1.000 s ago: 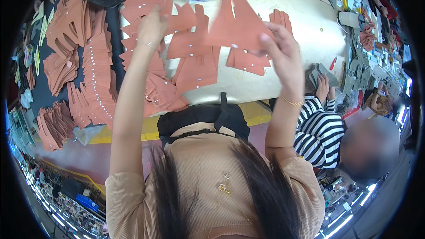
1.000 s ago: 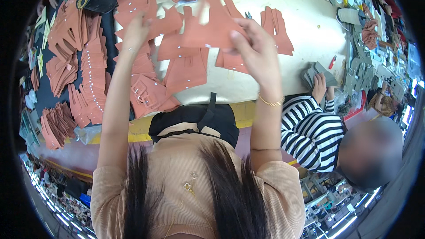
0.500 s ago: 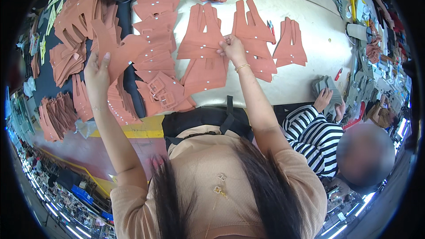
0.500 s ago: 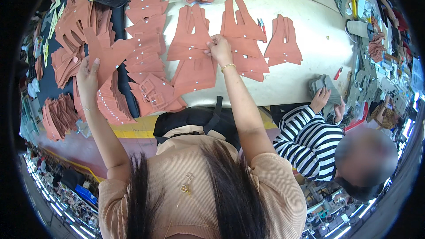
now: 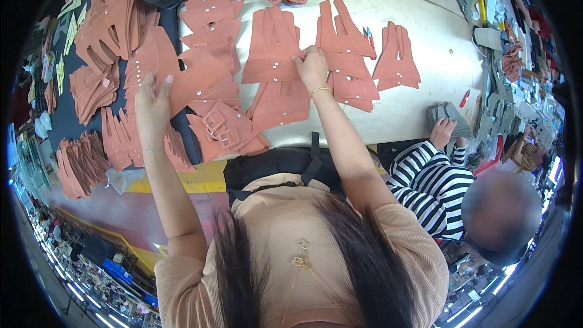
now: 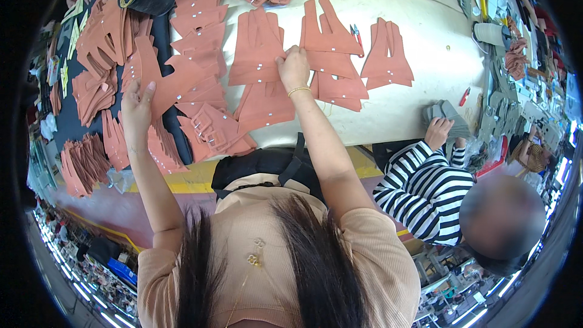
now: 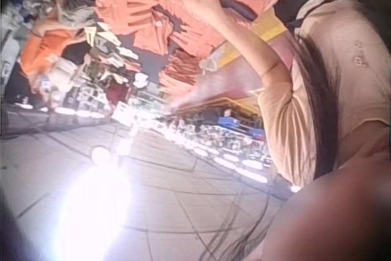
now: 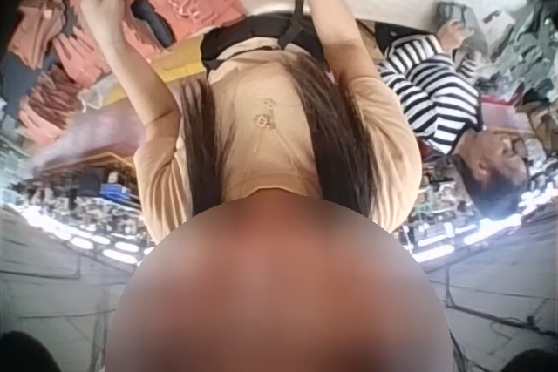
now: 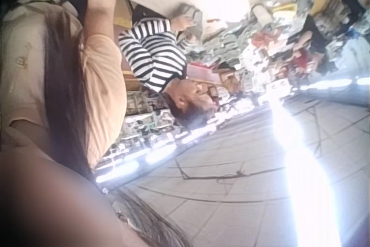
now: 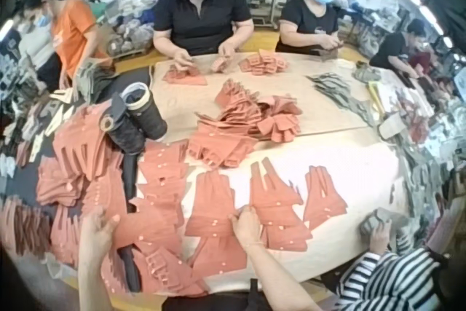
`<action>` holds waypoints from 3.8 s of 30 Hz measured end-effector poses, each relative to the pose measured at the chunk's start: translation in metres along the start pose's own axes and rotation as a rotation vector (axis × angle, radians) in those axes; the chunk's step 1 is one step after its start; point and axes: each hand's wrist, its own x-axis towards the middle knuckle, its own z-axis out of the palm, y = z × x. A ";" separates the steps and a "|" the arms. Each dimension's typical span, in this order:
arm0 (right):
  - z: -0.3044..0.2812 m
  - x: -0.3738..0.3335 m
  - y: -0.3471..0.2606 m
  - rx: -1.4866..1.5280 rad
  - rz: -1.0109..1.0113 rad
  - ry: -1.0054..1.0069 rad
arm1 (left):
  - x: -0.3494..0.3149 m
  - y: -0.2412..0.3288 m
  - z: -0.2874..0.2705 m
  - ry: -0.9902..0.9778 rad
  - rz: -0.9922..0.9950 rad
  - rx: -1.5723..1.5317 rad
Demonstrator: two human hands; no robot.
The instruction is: The person sorts and stacks reddish-brown fabric pieces on a worktable. They pick up pieces, align them, and place them into neat piles while another worker handles similar items nearby.
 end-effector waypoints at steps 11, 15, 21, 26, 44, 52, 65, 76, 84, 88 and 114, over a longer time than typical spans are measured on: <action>0.003 0.005 -0.019 0.182 0.109 -0.092 | 0.010 -0.007 0.017 -0.086 0.025 -0.067; -0.034 0.009 -0.027 0.332 0.012 -0.099 | 0.014 -0.001 0.025 -0.141 0.002 -0.043; -0.085 0.033 -0.049 1.030 0.323 -0.476 | 0.017 0.011 0.035 -0.064 0.071 -0.074; -0.076 0.031 -0.081 1.239 0.147 -0.546 | 0.009 0.026 0.028 -0.103 0.008 -0.191; 0.008 0.001 0.007 0.211 0.213 -0.059 | 0.003 0.005 0.027 -0.120 0.026 -0.159; 0.000 -0.004 -0.009 0.111 0.045 0.075 | 0.004 0.007 0.036 -0.132 0.017 -0.077; -0.152 0.017 -0.016 0.653 0.135 -0.129 | 0.009 0.011 0.048 -0.151 0.061 -0.075; -0.279 0.059 0.089 0.774 0.042 0.132 | 0.015 0.029 0.075 -0.249 0.050 -0.036; -0.212 0.079 0.217 0.719 0.548 0.255 | 0.018 0.035 0.085 -0.269 0.045 -0.074; -0.197 0.086 0.247 0.758 0.613 0.283 | 0.022 0.037 0.084 -0.268 0.048 0.010; -0.122 -0.047 0.139 -0.260 0.156 0.072 | 0.086 -0.047 0.185 -0.403 0.039 0.059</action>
